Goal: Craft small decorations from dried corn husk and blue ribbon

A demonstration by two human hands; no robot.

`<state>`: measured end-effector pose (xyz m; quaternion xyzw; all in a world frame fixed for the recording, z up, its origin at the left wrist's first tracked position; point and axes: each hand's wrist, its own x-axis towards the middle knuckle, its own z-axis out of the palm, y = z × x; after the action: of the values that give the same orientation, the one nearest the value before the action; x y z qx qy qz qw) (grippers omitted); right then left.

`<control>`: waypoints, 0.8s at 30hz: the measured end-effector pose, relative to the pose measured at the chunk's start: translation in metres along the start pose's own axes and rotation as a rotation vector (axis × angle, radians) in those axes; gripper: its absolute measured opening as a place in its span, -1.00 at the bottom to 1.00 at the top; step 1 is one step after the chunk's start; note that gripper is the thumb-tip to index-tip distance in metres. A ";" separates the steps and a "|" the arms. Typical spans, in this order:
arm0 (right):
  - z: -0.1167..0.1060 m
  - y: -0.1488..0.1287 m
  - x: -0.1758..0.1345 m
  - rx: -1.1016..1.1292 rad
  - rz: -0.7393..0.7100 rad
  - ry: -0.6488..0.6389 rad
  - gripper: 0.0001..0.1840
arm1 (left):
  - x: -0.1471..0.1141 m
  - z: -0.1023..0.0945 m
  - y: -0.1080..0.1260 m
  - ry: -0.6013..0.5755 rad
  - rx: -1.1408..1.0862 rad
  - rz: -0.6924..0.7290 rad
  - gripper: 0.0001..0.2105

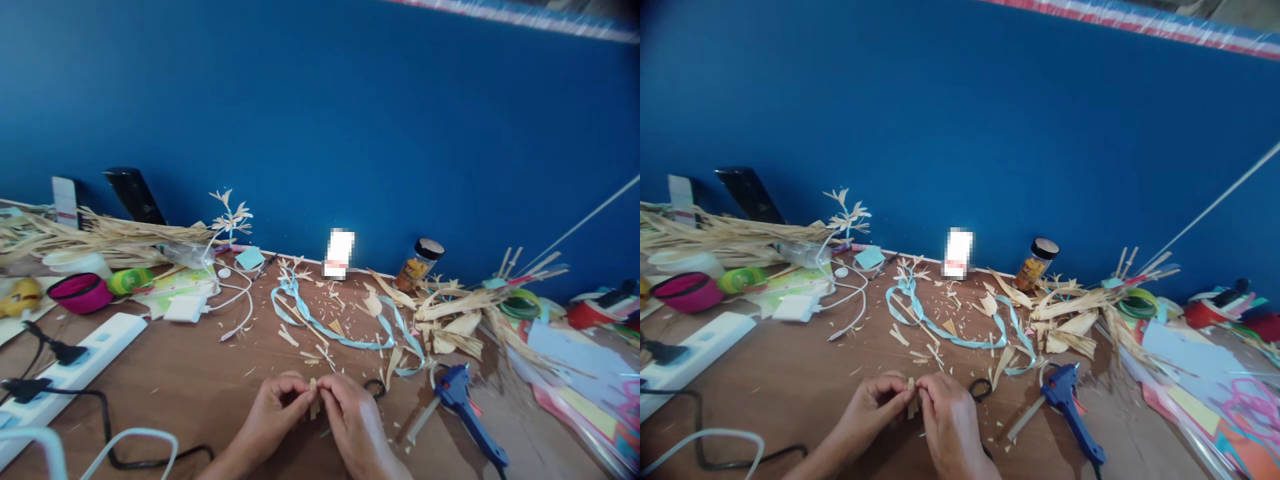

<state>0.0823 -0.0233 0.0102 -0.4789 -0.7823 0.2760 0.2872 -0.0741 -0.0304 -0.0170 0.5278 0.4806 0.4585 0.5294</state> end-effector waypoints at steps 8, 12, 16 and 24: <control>-0.001 0.002 0.000 -0.114 -0.039 0.003 -0.77 | 0.001 0.001 -0.005 0.004 -0.051 -0.022 -0.77; -0.002 0.001 0.001 -0.137 -0.039 -0.019 -0.79 | 0.000 0.001 -0.007 0.009 -0.053 -0.016 -0.79; -0.002 -0.002 0.002 -0.131 -0.022 -0.030 -0.79 | 0.000 0.001 -0.006 -0.005 -0.040 0.001 -0.79; 0.002 0.000 0.000 -0.147 -0.036 0.018 -0.81 | 0.000 0.001 -0.003 -0.014 -0.009 0.014 -0.78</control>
<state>0.0810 -0.0235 0.0093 -0.4868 -0.8065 0.2082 0.2631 -0.0737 -0.0307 -0.0202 0.5319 0.4712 0.4605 0.5321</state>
